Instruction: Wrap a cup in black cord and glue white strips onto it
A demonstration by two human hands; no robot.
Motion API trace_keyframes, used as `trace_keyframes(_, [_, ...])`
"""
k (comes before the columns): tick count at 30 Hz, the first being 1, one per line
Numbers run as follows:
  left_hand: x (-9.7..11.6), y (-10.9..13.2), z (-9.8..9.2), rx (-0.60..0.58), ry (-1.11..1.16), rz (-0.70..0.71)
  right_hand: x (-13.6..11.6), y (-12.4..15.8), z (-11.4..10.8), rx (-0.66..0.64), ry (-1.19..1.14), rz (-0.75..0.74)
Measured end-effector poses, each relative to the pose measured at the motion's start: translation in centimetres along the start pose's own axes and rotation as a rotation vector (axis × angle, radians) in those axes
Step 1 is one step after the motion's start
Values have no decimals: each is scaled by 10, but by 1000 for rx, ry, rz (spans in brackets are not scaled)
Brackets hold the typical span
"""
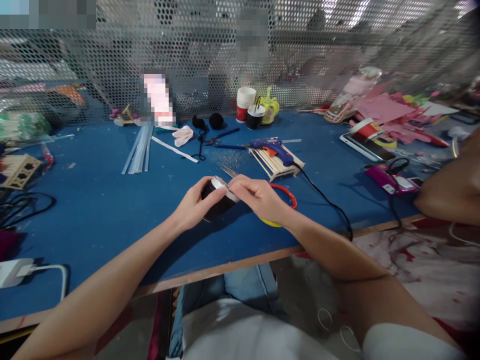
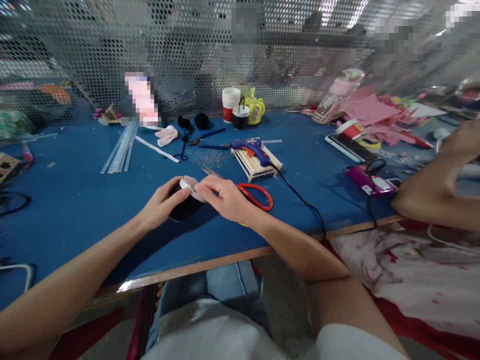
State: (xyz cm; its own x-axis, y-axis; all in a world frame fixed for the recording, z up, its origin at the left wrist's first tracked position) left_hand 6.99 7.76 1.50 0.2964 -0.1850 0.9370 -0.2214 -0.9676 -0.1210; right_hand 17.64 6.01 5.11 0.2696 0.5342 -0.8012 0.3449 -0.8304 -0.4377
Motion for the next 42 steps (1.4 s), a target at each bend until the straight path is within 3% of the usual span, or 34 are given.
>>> trace_keyframes(11, [-33,3,12,-39,376,-334,5,-1,-1,34,37,45])
trace_keyframes(16, [-39,12,30,-158,535,-521,7,-2,-5,60,-48,39])
trace_keyframes(24, [-42,15,39,-236,674,-603,-2,0,-3,58,-2,-40])
trace_keyframes(29, [-33,12,35,-254,627,-439,-6,-2,-15,127,-95,-65])
trace_keyframes(34, [-4,2,5,-96,289,20,-14,0,-39,311,-37,-142])
trace_keyframes(38, [20,8,-5,-34,23,332,-37,6,-24,236,103,-400])
trace_keyframes(42, [31,14,-8,31,-26,513,-49,14,-8,188,218,-574])
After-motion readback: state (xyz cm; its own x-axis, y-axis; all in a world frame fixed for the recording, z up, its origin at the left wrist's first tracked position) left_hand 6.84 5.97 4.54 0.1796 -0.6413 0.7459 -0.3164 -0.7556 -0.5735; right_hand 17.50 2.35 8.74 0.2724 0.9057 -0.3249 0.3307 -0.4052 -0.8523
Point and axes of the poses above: each hand's wrist, its own y-axis away from the middle knuckle, its own z-axis out of the palm, x = y × z, the point moved 10 cm from there along -y, towards the middle knuckle, and after that the axes turned 8 degrees about x, right-handed, at the moved point
